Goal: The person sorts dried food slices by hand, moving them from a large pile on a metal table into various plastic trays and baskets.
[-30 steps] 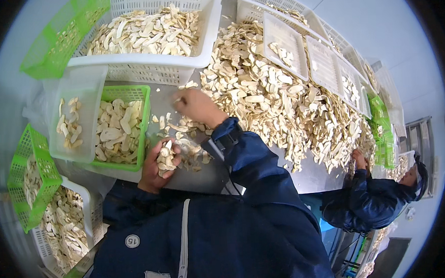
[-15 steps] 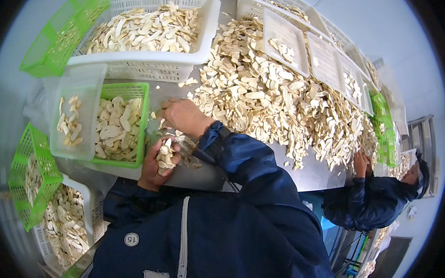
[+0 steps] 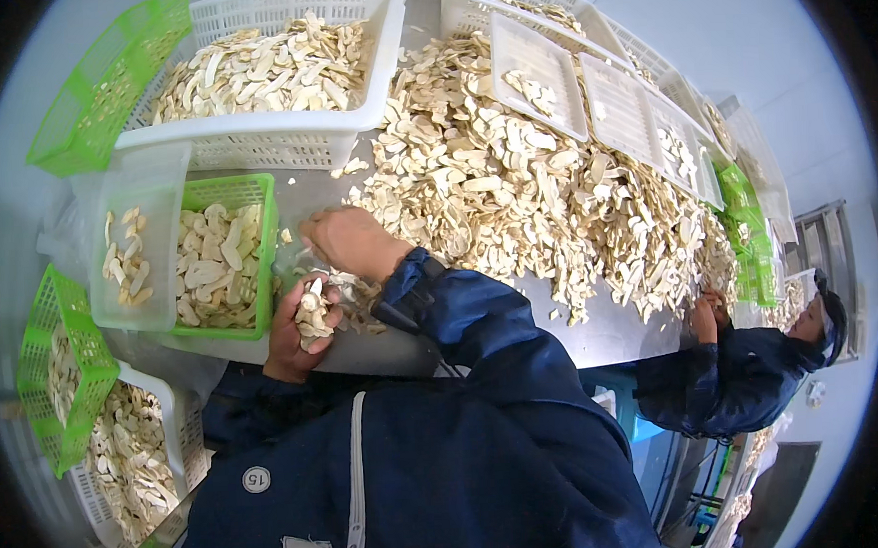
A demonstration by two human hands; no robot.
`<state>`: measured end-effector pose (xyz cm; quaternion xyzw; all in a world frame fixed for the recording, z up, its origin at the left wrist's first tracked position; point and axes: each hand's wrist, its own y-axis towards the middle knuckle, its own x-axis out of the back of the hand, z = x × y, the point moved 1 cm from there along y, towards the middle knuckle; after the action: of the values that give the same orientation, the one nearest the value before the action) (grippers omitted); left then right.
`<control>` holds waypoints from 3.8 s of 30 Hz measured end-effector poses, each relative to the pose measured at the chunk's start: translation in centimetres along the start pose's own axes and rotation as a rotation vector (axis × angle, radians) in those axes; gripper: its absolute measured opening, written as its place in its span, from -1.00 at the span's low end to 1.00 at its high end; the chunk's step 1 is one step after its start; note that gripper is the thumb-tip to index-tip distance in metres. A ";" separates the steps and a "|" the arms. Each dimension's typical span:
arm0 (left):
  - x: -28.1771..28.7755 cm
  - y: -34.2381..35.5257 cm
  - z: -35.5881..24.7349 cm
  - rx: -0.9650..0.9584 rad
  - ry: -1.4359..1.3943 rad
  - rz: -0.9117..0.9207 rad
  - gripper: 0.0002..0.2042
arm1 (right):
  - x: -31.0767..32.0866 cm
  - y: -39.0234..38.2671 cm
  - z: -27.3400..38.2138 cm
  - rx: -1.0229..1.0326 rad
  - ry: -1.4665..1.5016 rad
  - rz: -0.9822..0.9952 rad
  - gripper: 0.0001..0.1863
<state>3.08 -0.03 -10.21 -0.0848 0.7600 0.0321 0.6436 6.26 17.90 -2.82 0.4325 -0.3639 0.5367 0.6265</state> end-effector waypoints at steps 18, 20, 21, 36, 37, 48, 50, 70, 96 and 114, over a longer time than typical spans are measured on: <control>-0.4 0.2 -0.2 0.021 0.062 -0.065 -0.65 | 3.3 -5.2 -3.7 -0.201 -0.103 -0.257 -0.79; -0.7 0.1 -0.2 0.026 0.071 -0.086 -0.67 | 3.4 -5.1 -4.1 -0.257 -0.201 -0.308 -0.80; -0.7 0.1 -0.2 0.026 0.073 -0.086 -0.67 | 3.5 -4.9 -4.2 -0.329 -0.207 -0.245 -0.80; 0.2 0.3 -0.1 0.020 0.035 -0.001 -0.66 | 2.3 -3.4 -4.1 -0.544 -0.122 -0.131 -0.77; 0.2 0.2 -0.2 0.016 0.024 -0.017 -0.63 | 3.7 -2.9 -2.8 -0.624 0.012 -0.026 -0.75; -0.1 0.4 -0.3 0.006 0.009 -0.036 -0.56 | 1.3 -1.5 -6.0 -0.462 -0.266 -0.160 -0.76; -0.1 0.2 -0.3 0.015 -0.033 -0.044 -0.59 | 1.7 -1.7 -5.3 -0.419 -0.188 -0.127 -0.74; -0.5 0.4 -0.3 0.039 0.015 -0.081 -0.58 | 0.9 -3.6 -1.6 -0.227 0.077 -0.083 -0.76; 0.0 -1.2 -0.1 -0.002 0.041 -0.070 -0.64 | -0.8 -2.5 -0.9 -0.196 0.001 -0.003 -0.83; -0.3 -0.7 0.1 -0.004 0.099 -0.070 -0.67 | -2.2 1.4 1.5 -0.209 0.010 0.058 -0.70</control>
<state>3.34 -0.71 -9.92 -0.1141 0.7873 0.0068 0.6059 4.58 15.78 -4.13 0.3513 -0.4273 0.5159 0.6541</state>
